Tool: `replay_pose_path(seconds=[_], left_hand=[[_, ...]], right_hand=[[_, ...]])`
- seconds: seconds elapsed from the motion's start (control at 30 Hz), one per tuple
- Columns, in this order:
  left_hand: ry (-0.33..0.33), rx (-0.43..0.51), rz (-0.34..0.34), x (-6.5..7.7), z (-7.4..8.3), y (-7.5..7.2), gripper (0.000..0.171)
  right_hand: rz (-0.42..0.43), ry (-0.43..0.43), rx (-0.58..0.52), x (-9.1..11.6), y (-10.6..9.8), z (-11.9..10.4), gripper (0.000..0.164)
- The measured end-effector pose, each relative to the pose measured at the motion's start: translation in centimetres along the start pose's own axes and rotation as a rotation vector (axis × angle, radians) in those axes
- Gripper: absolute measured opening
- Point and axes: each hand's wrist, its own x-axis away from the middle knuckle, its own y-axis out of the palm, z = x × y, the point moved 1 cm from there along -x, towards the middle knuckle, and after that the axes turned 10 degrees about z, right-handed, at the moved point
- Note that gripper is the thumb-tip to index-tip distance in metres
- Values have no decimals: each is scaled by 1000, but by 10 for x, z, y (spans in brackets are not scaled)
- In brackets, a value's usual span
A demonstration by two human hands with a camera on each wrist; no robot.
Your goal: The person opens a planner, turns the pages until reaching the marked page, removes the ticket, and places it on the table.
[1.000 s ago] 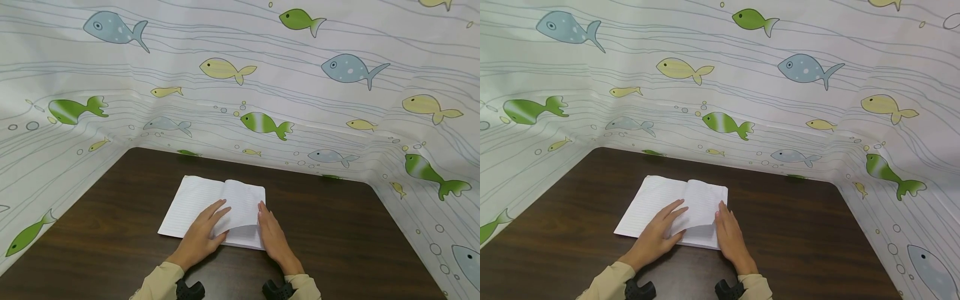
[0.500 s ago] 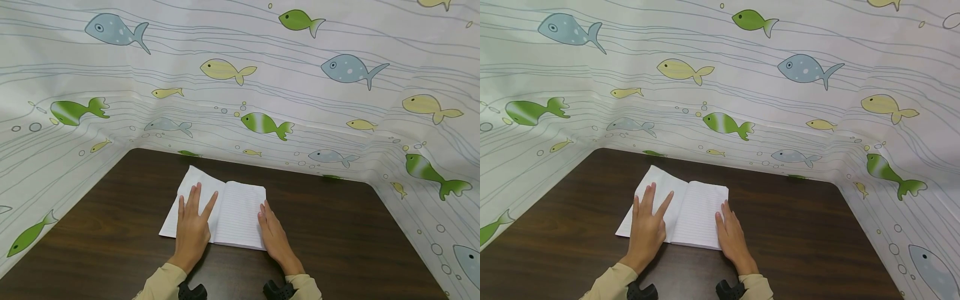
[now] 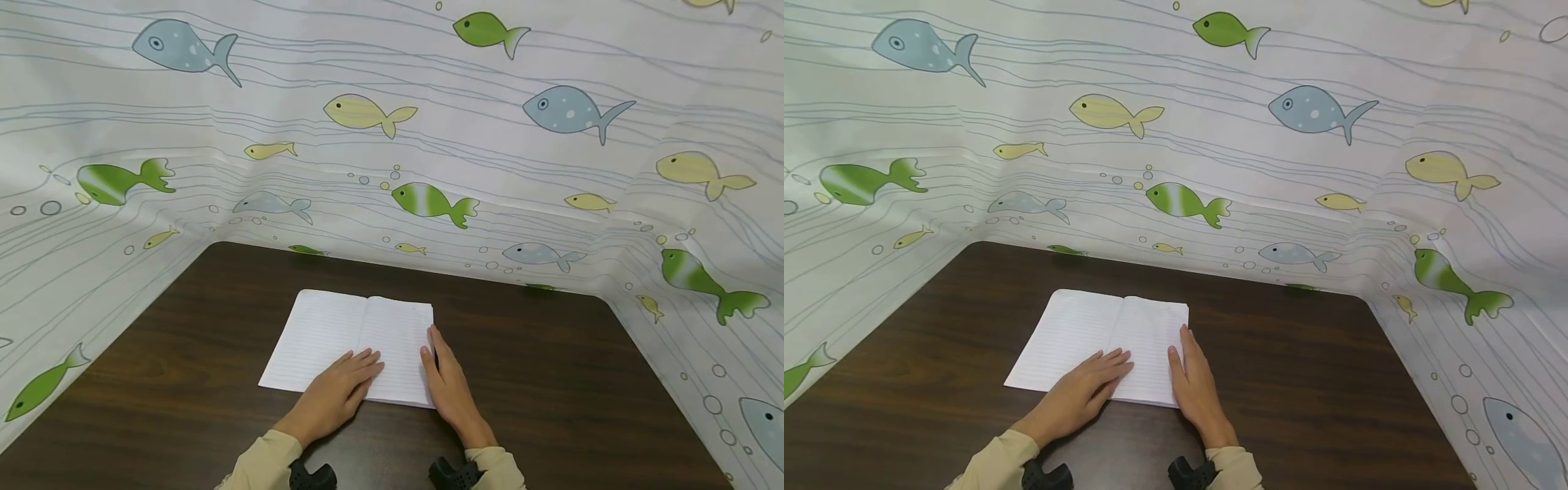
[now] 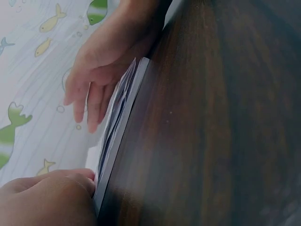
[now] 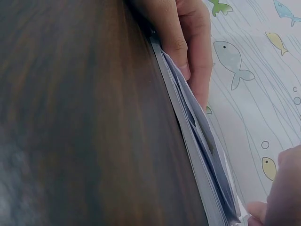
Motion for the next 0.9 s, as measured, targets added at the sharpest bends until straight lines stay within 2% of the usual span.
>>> replay_pose_path(seconds=[0.23, 0.9], left_hand=[[-38, 28, -1, -1, 1, 1, 37], [-53, 41, 17, 1, 1, 1, 36]], right_hand=[[-14, -27, 62, 0, -1, 2, 67], [-32, -33, 101, -1, 0, 2, 69]])
